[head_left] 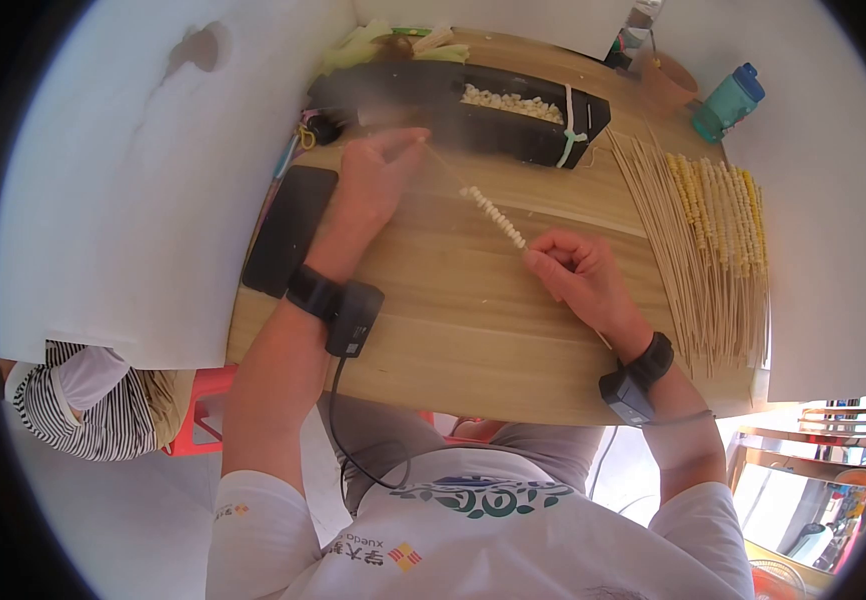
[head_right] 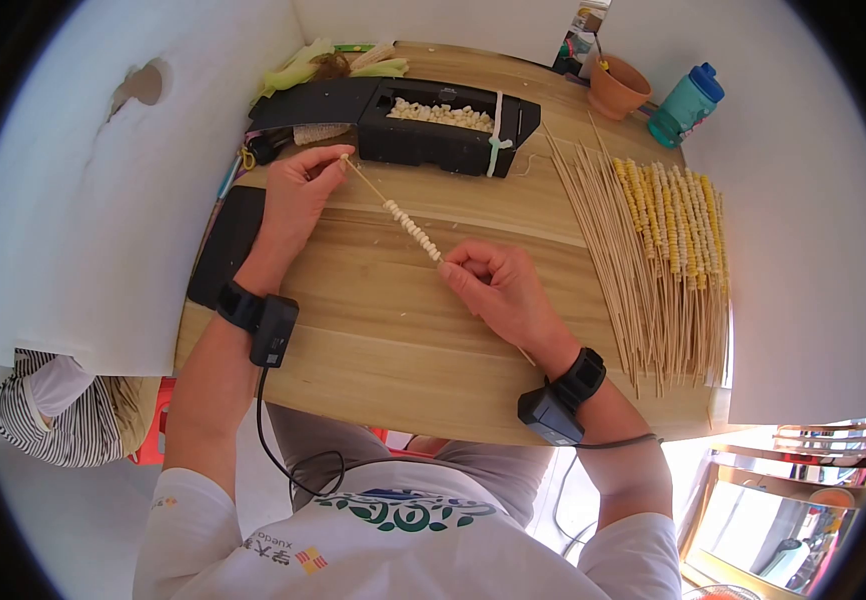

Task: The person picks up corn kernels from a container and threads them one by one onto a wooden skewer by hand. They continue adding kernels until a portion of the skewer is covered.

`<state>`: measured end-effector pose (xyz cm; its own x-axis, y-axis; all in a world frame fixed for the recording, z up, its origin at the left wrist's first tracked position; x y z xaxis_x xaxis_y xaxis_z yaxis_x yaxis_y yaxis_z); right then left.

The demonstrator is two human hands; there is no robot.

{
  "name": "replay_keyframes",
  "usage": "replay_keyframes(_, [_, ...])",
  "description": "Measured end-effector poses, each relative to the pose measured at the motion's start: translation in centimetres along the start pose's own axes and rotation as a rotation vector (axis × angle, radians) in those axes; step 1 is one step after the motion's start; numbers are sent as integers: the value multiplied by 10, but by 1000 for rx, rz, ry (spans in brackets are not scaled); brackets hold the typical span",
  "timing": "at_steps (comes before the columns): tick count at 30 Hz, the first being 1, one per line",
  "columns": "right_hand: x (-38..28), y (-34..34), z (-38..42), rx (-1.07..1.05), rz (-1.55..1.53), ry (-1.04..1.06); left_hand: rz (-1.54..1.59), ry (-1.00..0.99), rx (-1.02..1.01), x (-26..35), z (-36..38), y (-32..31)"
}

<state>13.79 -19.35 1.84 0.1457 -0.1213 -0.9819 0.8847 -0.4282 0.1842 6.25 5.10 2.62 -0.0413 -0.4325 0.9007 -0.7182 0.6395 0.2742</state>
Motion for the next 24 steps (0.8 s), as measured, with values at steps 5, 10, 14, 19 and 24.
replay_keyframes(5, [2,0,1,2,0,-20,15,29,6,1,2,-2])
replay_keyframes(10, [-1,1,1,8,22,-4,14,29,-5,3,2,-1])
replay_keyframes(14, [-1,2,0,19,-8,-3,358,161,13,4,3,0])
replay_keyframes(19, [0,3,0,15,-22,17,601,279,-37,-11,3,-5])
replay_keyframes(24, [0,1,0,1,-66,20,803,384,-17,-21,5,-8])
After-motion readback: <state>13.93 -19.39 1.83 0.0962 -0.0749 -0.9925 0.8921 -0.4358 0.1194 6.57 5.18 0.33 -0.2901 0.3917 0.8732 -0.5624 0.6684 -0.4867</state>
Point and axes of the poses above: each hand's wrist, its own z-axis away from the middle knuckle, its own y-axis out of the back of the hand, x = y × z, the point moved 10 cm from there along -z, towards the middle knuckle
